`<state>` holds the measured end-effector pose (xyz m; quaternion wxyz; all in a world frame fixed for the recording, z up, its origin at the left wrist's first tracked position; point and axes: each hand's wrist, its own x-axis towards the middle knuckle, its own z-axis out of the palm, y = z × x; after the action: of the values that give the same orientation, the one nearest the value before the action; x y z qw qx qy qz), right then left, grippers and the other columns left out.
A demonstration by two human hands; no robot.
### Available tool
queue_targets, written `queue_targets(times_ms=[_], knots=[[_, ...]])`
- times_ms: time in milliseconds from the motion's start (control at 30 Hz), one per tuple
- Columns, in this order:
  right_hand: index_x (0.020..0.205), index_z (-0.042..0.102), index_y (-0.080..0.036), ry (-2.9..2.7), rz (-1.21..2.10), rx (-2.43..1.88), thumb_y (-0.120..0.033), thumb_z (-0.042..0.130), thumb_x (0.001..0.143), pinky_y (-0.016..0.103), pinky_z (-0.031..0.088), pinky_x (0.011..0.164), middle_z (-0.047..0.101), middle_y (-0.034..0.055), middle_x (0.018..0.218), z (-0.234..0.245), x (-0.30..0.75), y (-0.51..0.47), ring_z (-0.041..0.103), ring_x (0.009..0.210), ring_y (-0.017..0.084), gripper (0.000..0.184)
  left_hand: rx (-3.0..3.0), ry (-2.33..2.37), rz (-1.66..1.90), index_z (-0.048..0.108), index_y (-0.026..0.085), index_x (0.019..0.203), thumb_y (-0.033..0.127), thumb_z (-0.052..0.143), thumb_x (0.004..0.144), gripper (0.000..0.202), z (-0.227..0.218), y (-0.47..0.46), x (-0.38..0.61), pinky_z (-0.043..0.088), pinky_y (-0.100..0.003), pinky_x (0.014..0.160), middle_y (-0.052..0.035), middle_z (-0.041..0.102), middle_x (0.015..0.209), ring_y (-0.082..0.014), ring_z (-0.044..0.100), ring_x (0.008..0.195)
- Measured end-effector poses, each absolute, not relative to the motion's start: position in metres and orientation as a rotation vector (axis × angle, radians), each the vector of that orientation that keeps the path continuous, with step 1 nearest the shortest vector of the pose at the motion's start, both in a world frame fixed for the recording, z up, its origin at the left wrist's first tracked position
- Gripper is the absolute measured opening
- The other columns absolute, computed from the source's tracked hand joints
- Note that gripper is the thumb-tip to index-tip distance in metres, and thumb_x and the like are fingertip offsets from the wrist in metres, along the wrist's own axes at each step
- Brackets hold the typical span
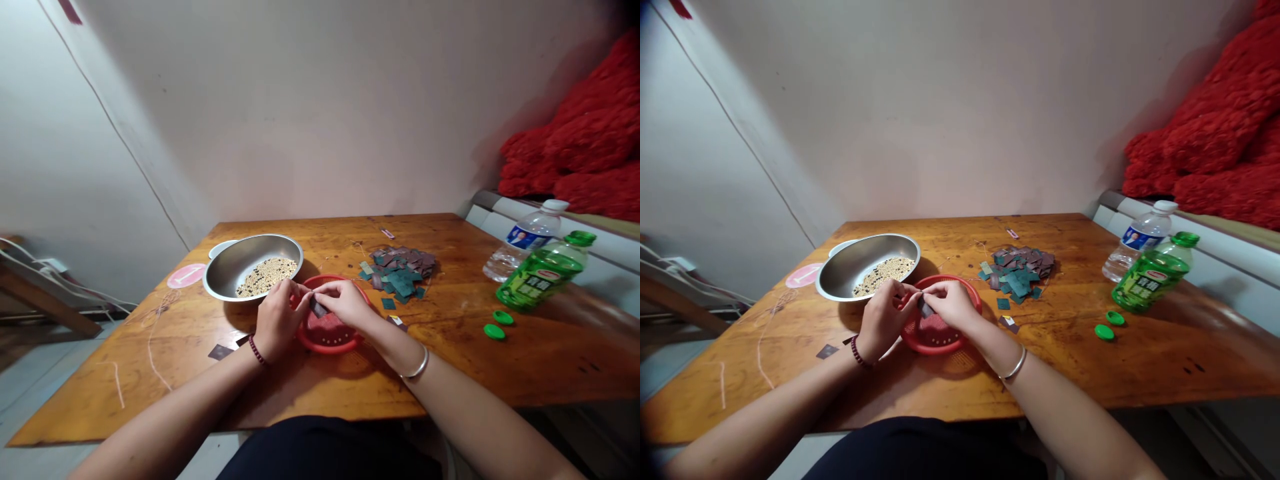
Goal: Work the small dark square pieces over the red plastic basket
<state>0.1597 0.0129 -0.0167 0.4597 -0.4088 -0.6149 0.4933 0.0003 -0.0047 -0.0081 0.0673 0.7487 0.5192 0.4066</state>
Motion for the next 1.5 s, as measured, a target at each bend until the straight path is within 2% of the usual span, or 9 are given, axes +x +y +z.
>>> queue_targets(times_ms=[433, 667, 933, 1500], knots=[[0.085, 0.071, -0.012, -1.539, 1.186, -1.006, -0.027, 0.059, 0.074, 0.03, 0.051, 0.072, 0.072, 0.0094, 0.084, -0.018, 0.16, 0.013, 0.067, 0.077, 0.02, 0.022, 2.172, 1.511, 1.239, 0.041, 0.022, 0.076, 0.039, 0.052, 0.084, 0.022, -0.008, -0.004, 0.001, 0.046, -0.028, 0.065, -0.0008, 0.064, 0.084, -0.0149, 0.059, 0.074], [0.086, 0.072, -0.017, -1.648, 0.924, -1.087, -0.027, 0.057, 0.078, 0.029, 0.051, 0.071, 0.072, 0.0056, 0.085, -0.012, 0.16, 0.004, 0.067, 0.078, 0.02, 0.02, 2.158, 1.515, 1.229, 0.041, 0.022, 0.076, 0.038, 0.053, 0.083, 0.022, -0.006, -0.004, 0.0, 0.046, -0.028, 0.064, -0.0008, 0.065, 0.086, -0.015, 0.06, 0.074], [0.084, 0.072, -0.017, -1.635, 0.947, -1.116, -0.029, 0.058, 0.077, 0.028, 0.052, 0.07, 0.072, 0.0057, 0.084, -0.011, 0.16, 0.004, 0.067, 0.077, 0.02, 0.019, 2.114, 1.498, 1.287, 0.036, 0.022, 0.074, 0.037, 0.055, 0.082, 0.025, -0.007, -0.004, 0.0, 0.046, -0.027, 0.063, -0.0005, 0.065, 0.084, -0.0145, 0.06, 0.072], [0.086, 0.072, -0.018, -1.639, 0.918, -1.089, -0.024, 0.058, 0.076, 0.028, 0.051, 0.071, 0.072, 0.0049, 0.084, -0.011, 0.161, 0.004, 0.067, 0.078, 0.019, 0.019, 2.151, 1.455, 1.271, 0.038, 0.021, 0.073, 0.038, 0.055, 0.082, 0.025, -0.01, -0.004, 0.0, 0.047, -0.027, 0.064, -0.0016, 0.066, 0.083, -0.0144, 0.06, 0.073]])
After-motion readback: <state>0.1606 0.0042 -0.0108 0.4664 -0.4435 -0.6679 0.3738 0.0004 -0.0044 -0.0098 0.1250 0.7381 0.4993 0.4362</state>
